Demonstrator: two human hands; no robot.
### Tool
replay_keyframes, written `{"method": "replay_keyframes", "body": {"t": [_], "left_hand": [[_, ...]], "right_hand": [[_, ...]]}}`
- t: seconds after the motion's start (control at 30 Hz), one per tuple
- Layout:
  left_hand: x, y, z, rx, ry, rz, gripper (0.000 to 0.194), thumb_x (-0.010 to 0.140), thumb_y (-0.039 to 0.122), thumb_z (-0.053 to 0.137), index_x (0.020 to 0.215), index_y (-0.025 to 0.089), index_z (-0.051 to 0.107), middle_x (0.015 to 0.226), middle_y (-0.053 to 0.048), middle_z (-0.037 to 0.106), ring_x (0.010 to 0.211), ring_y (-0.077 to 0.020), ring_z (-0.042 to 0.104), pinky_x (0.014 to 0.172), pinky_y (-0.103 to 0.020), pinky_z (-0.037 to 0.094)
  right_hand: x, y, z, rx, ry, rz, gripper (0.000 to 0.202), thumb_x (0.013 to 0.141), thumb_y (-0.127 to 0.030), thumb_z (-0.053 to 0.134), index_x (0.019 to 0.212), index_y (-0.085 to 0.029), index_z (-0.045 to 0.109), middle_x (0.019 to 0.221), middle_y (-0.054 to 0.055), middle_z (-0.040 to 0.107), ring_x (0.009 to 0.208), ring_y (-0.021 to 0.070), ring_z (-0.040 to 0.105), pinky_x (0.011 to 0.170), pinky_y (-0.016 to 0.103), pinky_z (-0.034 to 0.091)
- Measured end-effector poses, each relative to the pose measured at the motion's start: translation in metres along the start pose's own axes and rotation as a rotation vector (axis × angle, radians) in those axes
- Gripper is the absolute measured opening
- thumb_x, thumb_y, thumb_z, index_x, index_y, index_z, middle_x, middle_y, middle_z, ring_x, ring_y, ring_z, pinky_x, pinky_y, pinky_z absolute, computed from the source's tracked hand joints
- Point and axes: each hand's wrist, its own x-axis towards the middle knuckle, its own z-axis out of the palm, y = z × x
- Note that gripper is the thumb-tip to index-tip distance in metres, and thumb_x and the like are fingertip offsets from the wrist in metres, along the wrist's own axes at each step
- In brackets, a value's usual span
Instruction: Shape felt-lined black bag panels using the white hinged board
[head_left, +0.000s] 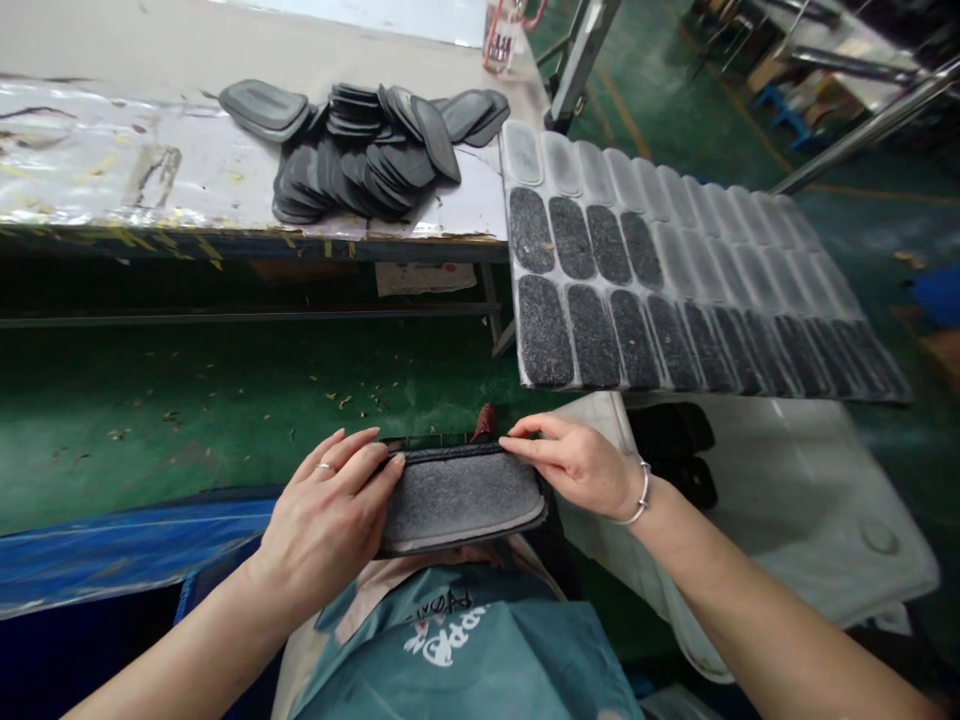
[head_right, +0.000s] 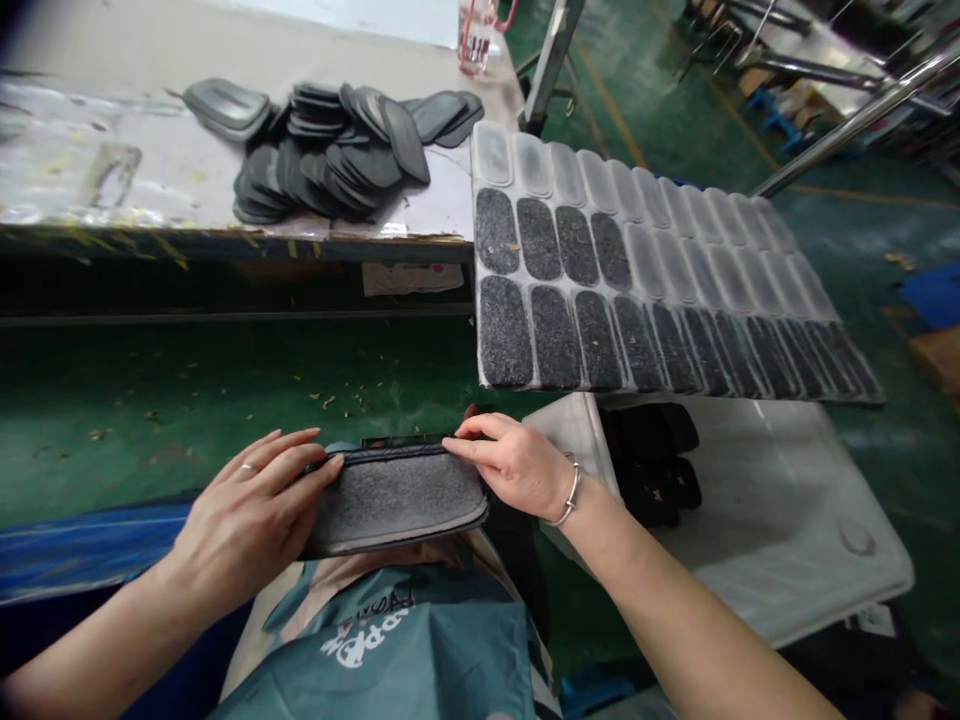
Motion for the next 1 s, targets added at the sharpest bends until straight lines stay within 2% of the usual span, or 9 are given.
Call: {"method": "replay_keyframes", "body": {"t": [0.13, 0.33, 0.4, 0.53, 0.67, 0.77, 0.83, 0.93, 1.0], "left_hand": [[-0.001, 0.004, -0.001, 0.025, -0.062, -0.020, 0.031, 0.086, 0.014, 0.045, 0.112, 0.015, 0.061, 0.106, -0.008, 0.066, 0.115, -0.0282, 0.056, 0.104, -0.047, 0.038], [0.000, 0.010, -0.004, 0.081, -0.187, -0.039, 0.054, 0.081, 0.005, 0.041, 0.132, 0.020, 0.050, 0.112, -0.009, 0.065, 0.115, -0.0269, 0.057, 0.107, -0.049, 0.033], [0.001, 0.010, -0.005, 0.096, -0.214, -0.043, 0.053, 0.082, 0.006, 0.041, 0.130, 0.021, 0.054, 0.110, -0.010, 0.065, 0.116, -0.0289, 0.056, 0.108, -0.053, 0.030], [0.003, 0.010, -0.005, 0.105, -0.248, -0.060, 0.051, 0.080, 0.006, 0.042, 0.127, 0.022, 0.057, 0.110, -0.013, 0.063, 0.114, -0.0323, 0.057, 0.108, -0.061, 0.024], [0.008, 0.014, -0.010, 0.124, -0.266, -0.092, 0.050, 0.080, 0.005, 0.043, 0.123, 0.025, 0.060, 0.106, -0.012, 0.062, 0.122, -0.0353, 0.050, 0.106, -0.067, 0.020], [0.016, 0.022, -0.016, 0.126, -0.247, -0.132, 0.046, 0.079, 0.005, 0.045, 0.116, 0.024, 0.064, 0.111, -0.011, 0.061, 0.126, -0.0365, 0.043, 0.106, -0.064, 0.024], [0.021, 0.028, -0.017, 0.110, -0.230, -0.128, 0.040, 0.079, 0.007, 0.048, 0.112, 0.018, 0.066, 0.109, -0.012, 0.063, 0.118, -0.0344, 0.049, 0.102, -0.057, 0.034], [0.026, 0.036, -0.015, 0.090, -0.221, -0.107, 0.041, 0.081, 0.009, 0.049, 0.120, 0.013, 0.062, 0.095, -0.012, 0.063, 0.099, -0.0301, 0.054, 0.085, -0.045, 0.047], [0.027, 0.039, -0.012, 0.101, -0.224, -0.102, 0.048, 0.081, 0.010, 0.049, 0.128, 0.016, 0.057, 0.091, -0.011, 0.061, 0.093, -0.0298, 0.053, 0.076, -0.042, 0.048]], "right_hand": [[0.002, -0.005, 0.006, -0.098, -0.023, -0.030, 0.035, 0.090, -0.007, 0.043, 0.113, -0.017, 0.067, 0.107, 0.010, 0.065, 0.098, 0.0173, 0.059, 0.086, 0.033, 0.054], [-0.003, -0.020, 0.010, -0.254, -0.041, 0.047, 0.036, 0.090, -0.008, 0.042, 0.115, -0.016, 0.066, 0.115, 0.013, 0.062, 0.106, 0.0232, 0.057, 0.088, 0.038, 0.053], [-0.005, -0.021, 0.011, -0.227, -0.054, 0.094, 0.038, 0.089, -0.006, 0.043, 0.118, -0.016, 0.065, 0.118, 0.013, 0.060, 0.105, 0.0230, 0.058, 0.088, 0.037, 0.054], [-0.007, -0.016, 0.010, -0.016, -0.058, 0.131, 0.045, 0.089, -0.003, 0.041, 0.128, -0.018, 0.057, 0.122, 0.009, 0.058, 0.106, 0.0156, 0.058, 0.094, 0.028, 0.051], [-0.002, -0.017, 0.012, -0.145, -0.037, 0.099, 0.048, 0.089, -0.004, 0.042, 0.132, -0.020, 0.055, 0.122, 0.011, 0.057, 0.112, 0.0207, 0.053, 0.097, 0.038, 0.047], [0.006, -0.026, 0.015, -0.261, -0.061, 0.051, 0.042, 0.088, -0.005, 0.045, 0.124, -0.018, 0.061, 0.116, 0.012, 0.060, 0.109, 0.0234, 0.051, 0.095, 0.041, 0.045], [0.010, -0.032, 0.014, -0.327, -0.084, 0.038, 0.038, 0.088, -0.006, 0.046, 0.121, -0.015, 0.062, 0.112, 0.012, 0.061, 0.110, 0.0246, 0.049, 0.097, 0.044, 0.042], [0.012, -0.040, 0.012, -0.389, -0.117, 0.056, 0.036, 0.088, -0.006, 0.046, 0.118, -0.015, 0.063, 0.114, 0.011, 0.061, 0.109, 0.0240, 0.048, 0.102, 0.046, 0.035], [0.013, -0.044, 0.012, -0.395, -0.142, 0.069, 0.041, 0.089, -0.006, 0.044, 0.125, -0.020, 0.058, 0.117, 0.009, 0.059, 0.105, 0.0220, 0.049, 0.102, 0.046, 0.034]]}}
